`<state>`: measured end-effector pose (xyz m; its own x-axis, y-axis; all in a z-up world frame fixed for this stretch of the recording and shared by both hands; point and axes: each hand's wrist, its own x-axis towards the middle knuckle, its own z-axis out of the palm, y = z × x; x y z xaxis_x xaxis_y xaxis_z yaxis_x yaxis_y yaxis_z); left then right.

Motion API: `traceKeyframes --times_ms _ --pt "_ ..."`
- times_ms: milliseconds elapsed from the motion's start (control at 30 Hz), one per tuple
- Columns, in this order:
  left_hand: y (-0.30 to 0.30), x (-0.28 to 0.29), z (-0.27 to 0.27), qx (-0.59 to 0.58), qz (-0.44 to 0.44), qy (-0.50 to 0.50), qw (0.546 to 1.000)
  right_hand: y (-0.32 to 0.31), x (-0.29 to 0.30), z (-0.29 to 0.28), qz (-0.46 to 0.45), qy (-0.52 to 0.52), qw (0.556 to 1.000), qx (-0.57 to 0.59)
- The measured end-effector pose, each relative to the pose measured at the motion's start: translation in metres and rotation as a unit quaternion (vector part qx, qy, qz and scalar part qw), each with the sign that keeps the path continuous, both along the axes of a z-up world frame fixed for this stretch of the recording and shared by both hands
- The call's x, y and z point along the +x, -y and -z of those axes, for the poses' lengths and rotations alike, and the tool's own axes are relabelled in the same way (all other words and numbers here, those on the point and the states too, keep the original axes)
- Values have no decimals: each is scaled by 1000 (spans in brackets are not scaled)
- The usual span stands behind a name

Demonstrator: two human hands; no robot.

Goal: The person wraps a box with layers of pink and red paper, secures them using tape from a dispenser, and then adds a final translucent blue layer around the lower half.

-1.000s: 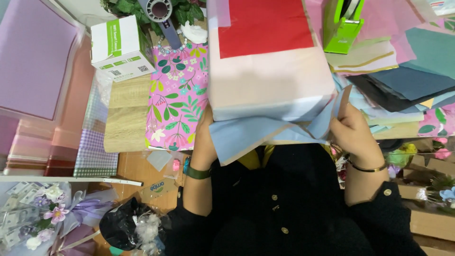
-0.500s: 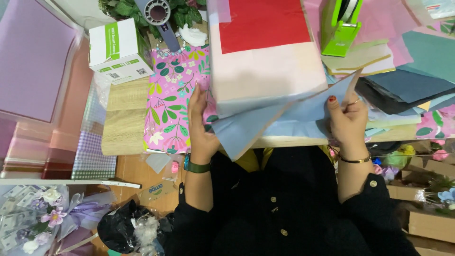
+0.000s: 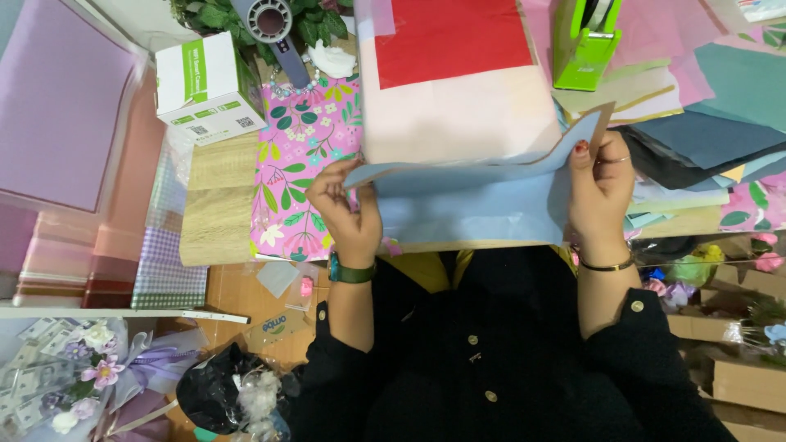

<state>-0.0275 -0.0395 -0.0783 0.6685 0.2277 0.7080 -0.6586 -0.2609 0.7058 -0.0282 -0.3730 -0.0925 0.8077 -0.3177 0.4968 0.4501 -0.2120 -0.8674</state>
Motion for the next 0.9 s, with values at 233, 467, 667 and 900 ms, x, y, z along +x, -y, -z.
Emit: traceKeyframes --times_ms 233,467,667,900 --pt "3 -3 -2 -52 -16 61 997 1 -4 -1 -25 11 998 48" --pt "-4 -19 -20 9 -19 -7 1000 9 -10 -20 -96 -137 971 169" --pt "-12 -21 -22 139 -45 -44 988 -19 -29 -63 39 108 987 -111" --pt "-3 -18 -19 103 -95 13 990 -40 -20 -74 19 256 871 -419"
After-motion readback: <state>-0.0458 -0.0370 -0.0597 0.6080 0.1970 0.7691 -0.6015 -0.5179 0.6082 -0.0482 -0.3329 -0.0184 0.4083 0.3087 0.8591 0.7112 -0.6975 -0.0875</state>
